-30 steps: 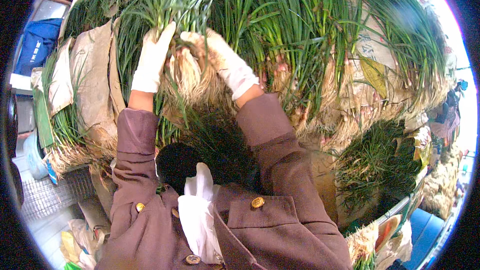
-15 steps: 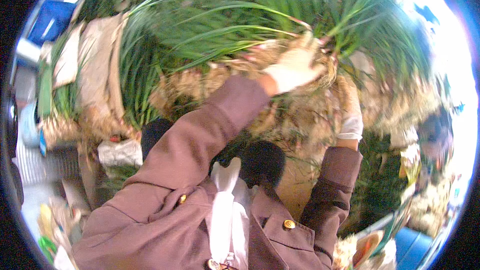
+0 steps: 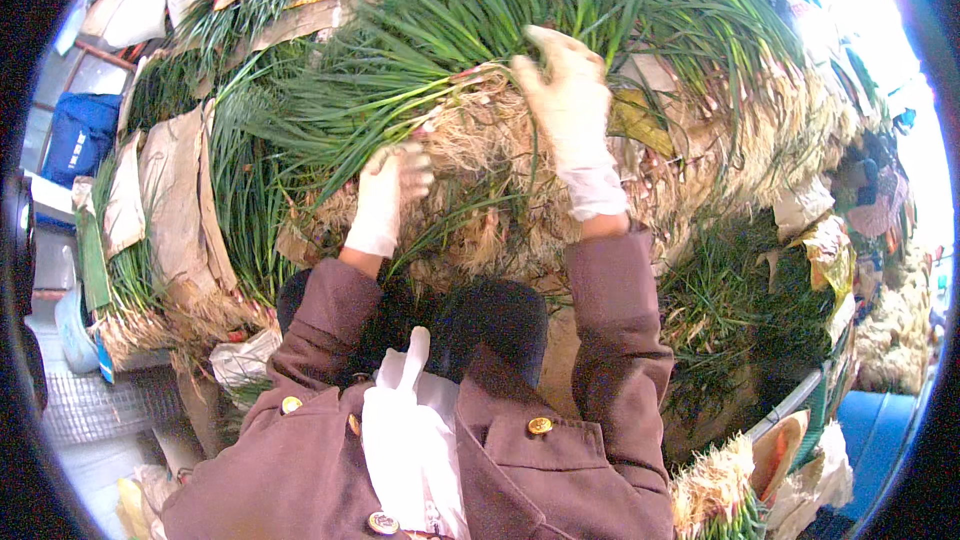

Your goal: The person sits on the floor and cleans bundles of green onions by hand, removing roots and outer layers. The cleaned onions are placed into a pile on the floor.

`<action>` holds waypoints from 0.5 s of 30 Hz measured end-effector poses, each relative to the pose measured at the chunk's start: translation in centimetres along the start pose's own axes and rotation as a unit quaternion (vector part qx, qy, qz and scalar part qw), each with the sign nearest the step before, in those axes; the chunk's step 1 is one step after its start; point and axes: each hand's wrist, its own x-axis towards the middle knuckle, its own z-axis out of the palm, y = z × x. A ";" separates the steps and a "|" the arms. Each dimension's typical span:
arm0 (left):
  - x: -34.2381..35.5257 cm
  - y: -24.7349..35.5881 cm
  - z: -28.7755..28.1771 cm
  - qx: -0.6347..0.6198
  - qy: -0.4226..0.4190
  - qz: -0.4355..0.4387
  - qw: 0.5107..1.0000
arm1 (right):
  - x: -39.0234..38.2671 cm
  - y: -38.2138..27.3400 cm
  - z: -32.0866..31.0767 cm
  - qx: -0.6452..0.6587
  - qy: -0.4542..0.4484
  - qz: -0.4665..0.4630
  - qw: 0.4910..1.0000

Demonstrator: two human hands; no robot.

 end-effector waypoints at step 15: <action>6.2 1.5 -2.7 -0.227 -0.012 -0.046 0.973 | -4.0 -7.1 12.1 -0.130 -0.450 0.032 0.883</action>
